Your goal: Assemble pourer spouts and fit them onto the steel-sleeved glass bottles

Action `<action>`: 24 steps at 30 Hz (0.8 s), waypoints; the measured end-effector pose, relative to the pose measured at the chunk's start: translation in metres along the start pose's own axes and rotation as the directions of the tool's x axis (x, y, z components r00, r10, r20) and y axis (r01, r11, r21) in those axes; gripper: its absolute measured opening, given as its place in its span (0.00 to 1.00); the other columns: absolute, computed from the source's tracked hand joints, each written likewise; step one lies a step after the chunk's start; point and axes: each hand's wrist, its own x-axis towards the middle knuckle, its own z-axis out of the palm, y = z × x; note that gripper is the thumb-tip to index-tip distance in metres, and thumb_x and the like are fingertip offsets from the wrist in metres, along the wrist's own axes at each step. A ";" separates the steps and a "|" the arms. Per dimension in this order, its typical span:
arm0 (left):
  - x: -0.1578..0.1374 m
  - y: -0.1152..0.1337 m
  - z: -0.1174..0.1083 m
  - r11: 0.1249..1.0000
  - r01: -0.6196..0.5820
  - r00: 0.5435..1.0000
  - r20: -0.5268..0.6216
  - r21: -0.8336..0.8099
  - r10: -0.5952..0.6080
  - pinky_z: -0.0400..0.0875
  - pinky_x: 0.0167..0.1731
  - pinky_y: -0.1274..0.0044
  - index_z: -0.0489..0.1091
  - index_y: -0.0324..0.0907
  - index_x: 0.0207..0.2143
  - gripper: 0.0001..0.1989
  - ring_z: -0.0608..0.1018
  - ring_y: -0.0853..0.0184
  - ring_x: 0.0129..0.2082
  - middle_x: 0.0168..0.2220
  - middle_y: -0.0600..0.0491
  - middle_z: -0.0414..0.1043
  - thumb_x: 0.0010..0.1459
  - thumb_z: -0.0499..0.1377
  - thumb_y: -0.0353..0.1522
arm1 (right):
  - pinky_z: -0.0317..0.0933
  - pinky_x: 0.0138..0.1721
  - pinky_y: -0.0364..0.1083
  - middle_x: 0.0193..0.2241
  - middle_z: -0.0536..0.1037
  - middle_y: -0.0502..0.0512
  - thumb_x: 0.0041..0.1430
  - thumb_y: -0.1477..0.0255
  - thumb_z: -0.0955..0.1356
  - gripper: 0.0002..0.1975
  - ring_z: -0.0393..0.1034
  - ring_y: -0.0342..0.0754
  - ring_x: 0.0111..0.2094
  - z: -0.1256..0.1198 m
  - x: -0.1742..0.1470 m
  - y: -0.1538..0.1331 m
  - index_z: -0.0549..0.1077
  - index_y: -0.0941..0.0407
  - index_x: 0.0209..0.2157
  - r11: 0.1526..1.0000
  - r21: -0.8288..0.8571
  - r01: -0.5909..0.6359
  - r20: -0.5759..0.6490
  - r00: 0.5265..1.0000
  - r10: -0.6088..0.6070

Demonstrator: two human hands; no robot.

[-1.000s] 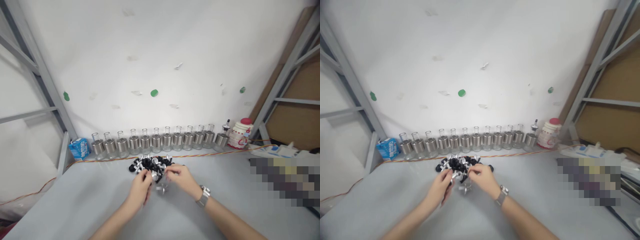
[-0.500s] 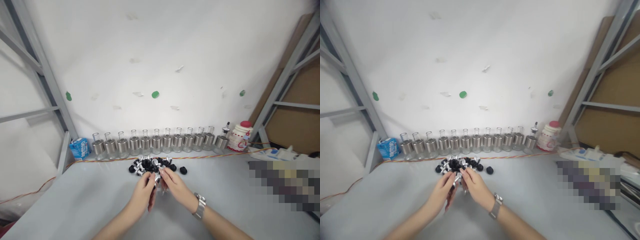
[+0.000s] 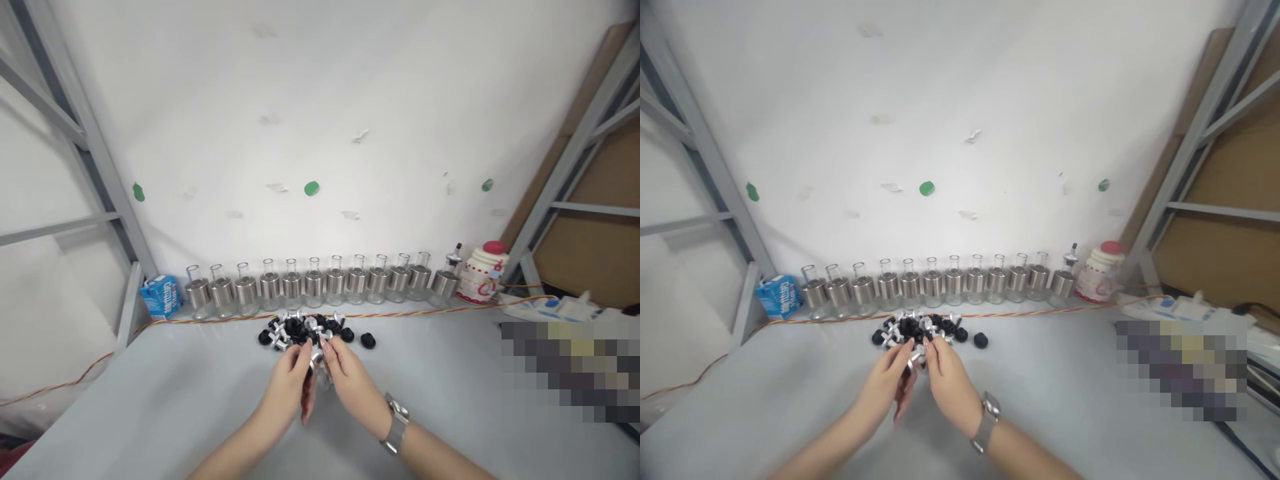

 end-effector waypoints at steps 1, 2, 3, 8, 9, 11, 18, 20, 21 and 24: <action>0.002 0.004 -0.005 1.000 0.008 0.999 -0.037 -0.023 -0.008 0.50 0.02 0.84 0.57 0.41 0.22 0.20 0.60 0.75 0.03 0.09 0.64 0.54 0.50 0.48 0.49 | 0.52 0.27 0.42 0.21 0.61 0.47 0.60 0.63 0.55 0.14 0.56 0.43 0.24 -0.003 0.002 0.003 0.57 0.55 0.25 1.000 -0.001 -0.005 -0.040 0.999 0.005; 0.004 0.009 -0.011 0.999 -0.006 0.997 -0.083 -0.049 0.002 0.49 0.03 0.84 0.57 0.40 0.21 0.20 0.59 0.76 0.04 0.10 0.63 0.54 0.50 0.48 0.49 | 0.52 0.26 0.42 0.21 0.60 0.47 0.60 0.62 0.55 0.14 0.55 0.43 0.23 -0.008 0.005 0.006 0.57 0.54 0.24 1.000 0.003 -0.011 -0.089 0.996 0.011; 0.006 0.013 -0.017 0.997 -0.037 0.991 -0.134 -0.074 0.027 0.49 0.04 0.85 0.57 0.40 0.20 0.20 0.58 0.77 0.04 0.10 0.63 0.54 0.50 0.49 0.48 | 0.52 0.26 0.42 0.20 0.59 0.46 0.60 0.61 0.54 0.15 0.55 0.43 0.23 -0.012 0.009 0.009 0.57 0.54 0.24 1.000 0.018 -0.013 -0.122 0.992 0.015; 0.011 0.022 -0.030 0.968 -0.151 0.986 -0.102 -0.199 0.133 0.57 0.09 0.84 0.60 0.40 0.26 0.16 0.64 0.76 0.11 0.16 0.60 0.61 0.51 0.52 0.44 | 0.55 0.25 0.43 0.19 0.62 0.47 0.56 0.55 0.57 0.18 0.58 0.42 0.21 -0.026 0.025 0.016 0.58 0.55 0.23 0.971 0.237 -0.017 -0.052 0.998 0.031; 0.010 0.020 -0.027 0.968 -0.137 0.990 -0.050 -0.209 0.129 0.58 0.09 0.83 0.60 0.40 0.27 0.15 0.66 0.74 0.12 0.18 0.59 0.62 0.51 0.52 0.44 | 0.55 0.24 0.43 0.19 0.63 0.47 0.55 0.55 0.58 0.18 0.58 0.42 0.21 -0.025 0.025 0.016 0.57 0.55 0.23 0.961 0.274 -0.027 -0.014 0.999 0.032; 0.006 0.016 -0.018 0.971 -0.088 0.991 0.081 -0.223 0.109 0.60 0.09 0.82 0.59 0.41 0.29 0.14 0.68 0.72 0.15 0.20 0.58 0.64 0.52 0.52 0.43 | 0.54 0.23 0.42 0.18 0.63 0.46 0.54 0.55 0.59 0.18 0.58 0.41 0.19 -0.022 0.024 0.013 0.57 0.55 0.22 0.947 0.317 -0.049 0.051 0.998 0.035; -0.002 0.004 -0.003 0.976 0.032 0.942 0.333 -0.213 0.042 0.61 0.09 0.82 0.58 0.41 0.30 0.14 0.70 0.70 0.15 0.21 0.56 0.65 0.54 0.49 0.43 | 0.53 0.22 0.41 0.16 0.62 0.44 0.57 0.58 0.58 0.16 0.56 0.40 0.18 -0.013 0.012 0.007 0.57 0.55 0.23 0.935 0.347 -0.073 0.131 0.991 0.028; -0.001 0.002 -0.004 0.978 0.045 0.941 0.336 -0.202 0.026 0.61 0.09 0.81 0.58 0.41 0.30 0.15 0.70 0.70 0.15 0.21 0.56 0.65 0.53 0.49 0.44 | 0.52 0.21 0.40 0.16 0.61 0.44 0.57 0.58 0.58 0.16 0.56 0.39 0.18 -0.012 0.010 0.008 0.57 0.55 0.23 0.938 0.337 -0.078 0.139 0.990 0.033; 0.000 0.002 -0.004 0.979 0.050 0.943 0.331 -0.198 0.019 0.62 0.09 0.81 0.58 0.41 0.30 0.15 0.70 0.70 0.15 0.21 0.56 0.65 0.53 0.50 0.45 | 0.52 0.21 0.40 0.16 0.61 0.44 0.57 0.58 0.58 0.16 0.56 0.39 0.18 -0.012 0.009 0.007 0.57 0.55 0.24 0.940 0.330 -0.080 0.141 0.989 0.035; 0.002 0.002 -0.005 0.978 0.067 0.955 0.295 -0.200 -0.005 0.62 0.09 0.81 0.59 0.41 0.30 0.16 0.70 0.70 0.15 0.20 0.56 0.65 0.52 0.50 0.45 | 0.53 0.21 0.41 0.16 0.61 0.44 0.58 0.58 0.57 0.17 0.56 0.40 0.18 -0.012 0.007 0.006 0.57 0.55 0.23 0.946 0.312 -0.084 0.144 0.989 0.040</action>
